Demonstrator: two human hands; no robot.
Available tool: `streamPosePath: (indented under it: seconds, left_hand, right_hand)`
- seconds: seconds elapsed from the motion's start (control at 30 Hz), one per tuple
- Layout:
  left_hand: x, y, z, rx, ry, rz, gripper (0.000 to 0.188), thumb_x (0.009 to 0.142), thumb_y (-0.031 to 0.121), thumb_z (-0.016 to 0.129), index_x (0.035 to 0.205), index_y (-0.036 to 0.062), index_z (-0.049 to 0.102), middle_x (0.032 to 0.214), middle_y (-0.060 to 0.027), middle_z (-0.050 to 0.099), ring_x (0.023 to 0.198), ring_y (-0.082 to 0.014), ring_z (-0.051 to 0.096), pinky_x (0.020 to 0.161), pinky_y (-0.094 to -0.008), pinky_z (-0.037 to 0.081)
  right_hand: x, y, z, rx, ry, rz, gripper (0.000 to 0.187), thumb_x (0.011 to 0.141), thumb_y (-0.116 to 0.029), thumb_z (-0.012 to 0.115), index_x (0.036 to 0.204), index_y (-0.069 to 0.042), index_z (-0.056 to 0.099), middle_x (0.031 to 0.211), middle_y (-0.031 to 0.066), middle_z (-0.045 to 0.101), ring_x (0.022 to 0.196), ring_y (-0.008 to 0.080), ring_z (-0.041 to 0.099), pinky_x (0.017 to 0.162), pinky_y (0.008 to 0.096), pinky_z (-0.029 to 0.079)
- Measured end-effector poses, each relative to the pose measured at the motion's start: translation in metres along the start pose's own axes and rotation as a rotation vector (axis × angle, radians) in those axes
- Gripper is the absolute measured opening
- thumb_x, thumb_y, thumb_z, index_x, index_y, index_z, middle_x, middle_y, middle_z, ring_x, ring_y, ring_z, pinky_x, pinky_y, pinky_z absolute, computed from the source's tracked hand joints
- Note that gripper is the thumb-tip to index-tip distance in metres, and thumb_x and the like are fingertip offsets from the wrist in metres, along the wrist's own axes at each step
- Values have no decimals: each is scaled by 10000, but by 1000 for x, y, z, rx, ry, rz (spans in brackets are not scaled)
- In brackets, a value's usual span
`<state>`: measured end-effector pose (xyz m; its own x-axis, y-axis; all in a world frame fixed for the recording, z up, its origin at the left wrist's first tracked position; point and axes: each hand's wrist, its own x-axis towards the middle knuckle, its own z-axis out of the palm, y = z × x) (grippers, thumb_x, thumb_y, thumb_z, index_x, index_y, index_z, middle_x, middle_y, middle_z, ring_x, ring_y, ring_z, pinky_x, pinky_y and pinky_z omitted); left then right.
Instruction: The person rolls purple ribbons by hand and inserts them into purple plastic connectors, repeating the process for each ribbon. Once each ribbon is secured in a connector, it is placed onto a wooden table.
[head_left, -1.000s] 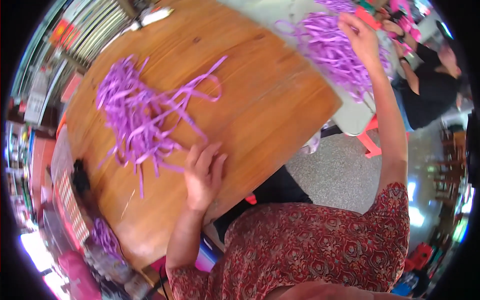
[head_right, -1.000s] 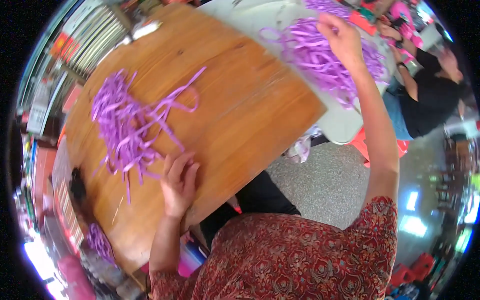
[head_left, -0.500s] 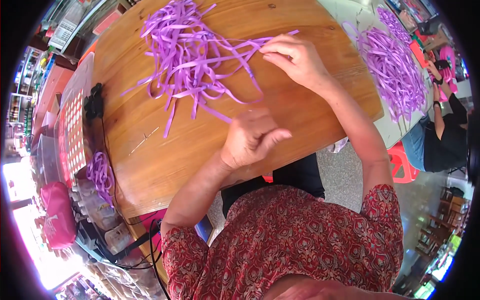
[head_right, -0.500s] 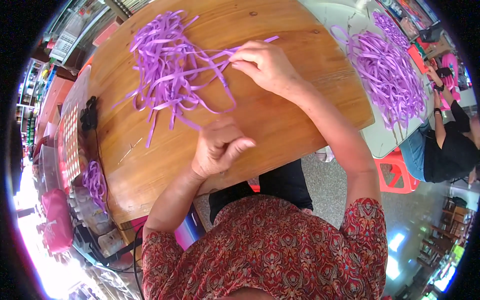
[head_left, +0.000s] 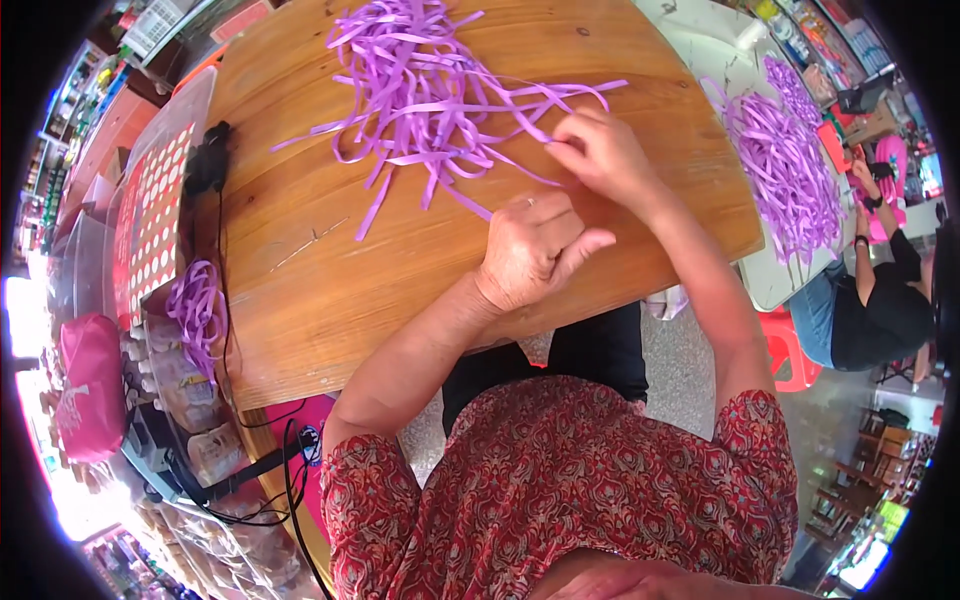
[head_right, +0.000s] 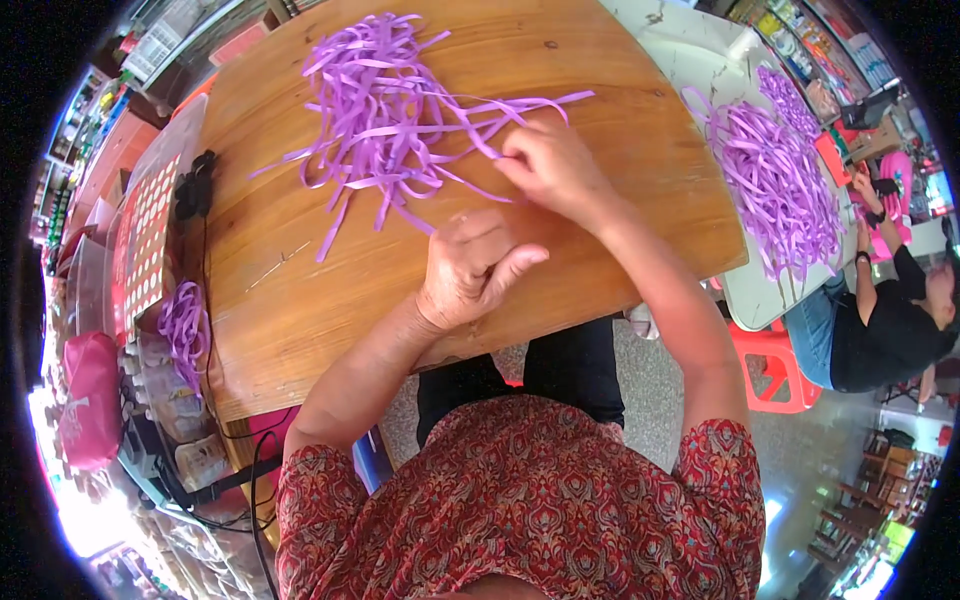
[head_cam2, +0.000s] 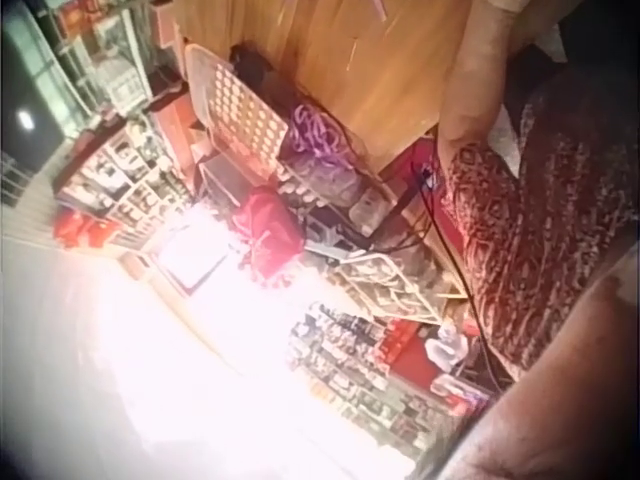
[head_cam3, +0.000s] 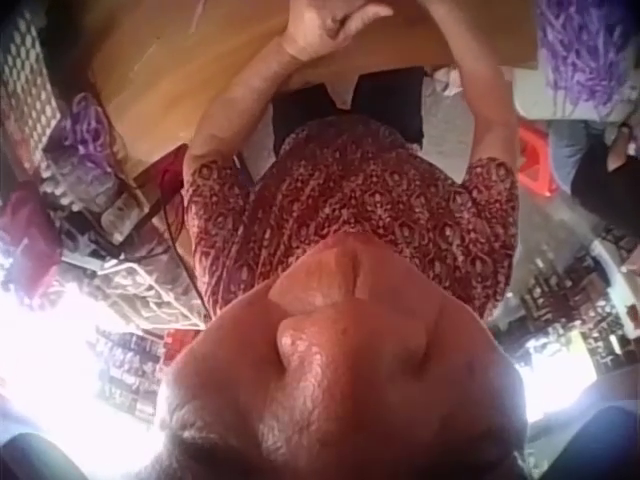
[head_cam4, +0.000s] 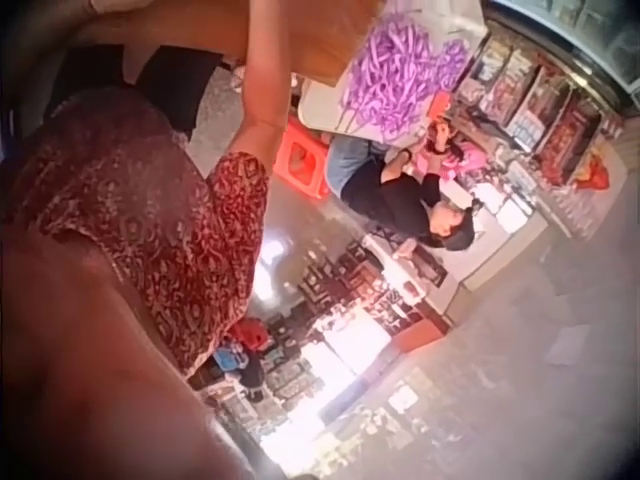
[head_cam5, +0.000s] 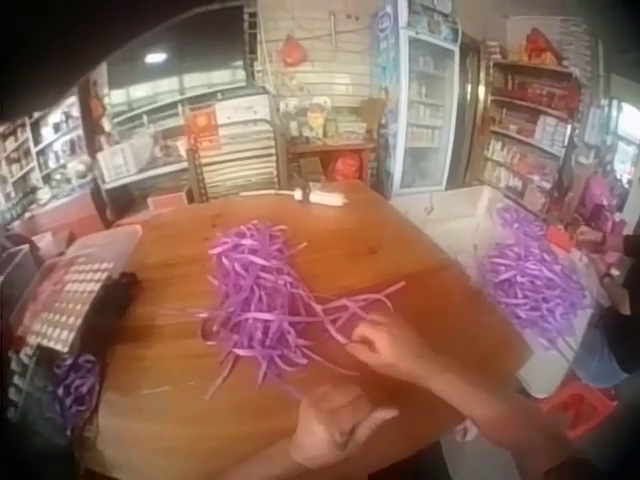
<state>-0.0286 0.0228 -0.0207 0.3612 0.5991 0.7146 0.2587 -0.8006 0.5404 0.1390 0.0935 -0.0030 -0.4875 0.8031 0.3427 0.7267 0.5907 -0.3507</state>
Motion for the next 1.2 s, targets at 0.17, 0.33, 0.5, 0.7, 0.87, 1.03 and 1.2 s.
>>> streamPosePath:
  seconds: [0.17, 0.33, 0.5, 0.7, 0.87, 1.03, 1.2]
  left_hand:
    - [-2, -7, -5, 90, 213, -41, 180, 747, 128, 714, 853, 72, 580, 785, -88, 550, 707, -306, 549, 629, -393, 431]
    - [-3, -3, -3, 82, 235, -105, 236, 740, 75, 697, 944, 58, 580, 857, -109, 555, 762, -302, 545, 670, -392, 428]
    - [-4, -10, -6, 81, 296, -101, 352, 757, 71, 680, 1081, 33, 547, 992, -162, 546, 888, -343, 531, 757, -411, 436]
    - [8, -17, -25, -129, 345, -146, 355, 870, 83, 589, 1202, 1, 490, 1106, -165, 519, 1044, -296, 524, 907, -375, 428]
    - [6, -21, -23, -714, 294, -443, 271, 873, 24, 601, 1140, 33, 555, 990, -47, 555, 882, -121, 537, 769, -244, 441]
    - [8, -26, -19, -545, 303, -423, 129, 841, 38, 659, 968, 28, 637, 844, 3, 574, 748, -79, 497, 665, -220, 425]
    - [9, -23, -28, -308, 370, -493, 62, 832, 26, 663, 891, 27, 643, 779, 12, 571, 690, -62, 480, 624, -205, 393]
  right_hand:
    - [-26, 19, -70, 1044, 330, 480, 187, 915, -121, 550, 1033, 7, 617, 1009, 150, 656, 949, 194, 627, 840, 321, 507]
    - [-54, 46, -143, 1807, 546, 76, 220, 932, -99, 533, 1099, 41, 560, 922, 116, 601, 808, 163, 552, 787, 330, 459]
    - [-43, -19, -100, 740, 462, 295, 191, 888, -12, 557, 1071, 0, 610, 997, 80, 649, 888, 132, 592, 755, 240, 462]
    - [-30, -56, -25, 608, 94, 98, 177, 868, 48, 572, 1027, 2, 634, 937, 40, 629, 869, 101, 594, 768, 226, 477]
    - [-12, -60, -18, 616, 250, 78, 205, 857, 37, 601, 1058, 6, 629, 948, 31, 641, 869, 91, 598, 765, 220, 491]
    - [-13, -57, -24, 427, 240, 54, 163, 839, -9, 647, 1001, -10, 663, 907, 24, 664, 801, 74, 594, 685, 204, 474]
    - [-36, -20, -39, 425, 280, 144, 126, 830, -30, 658, 953, -28, 682, 826, 27, 652, 743, 73, 586, 648, 211, 460]
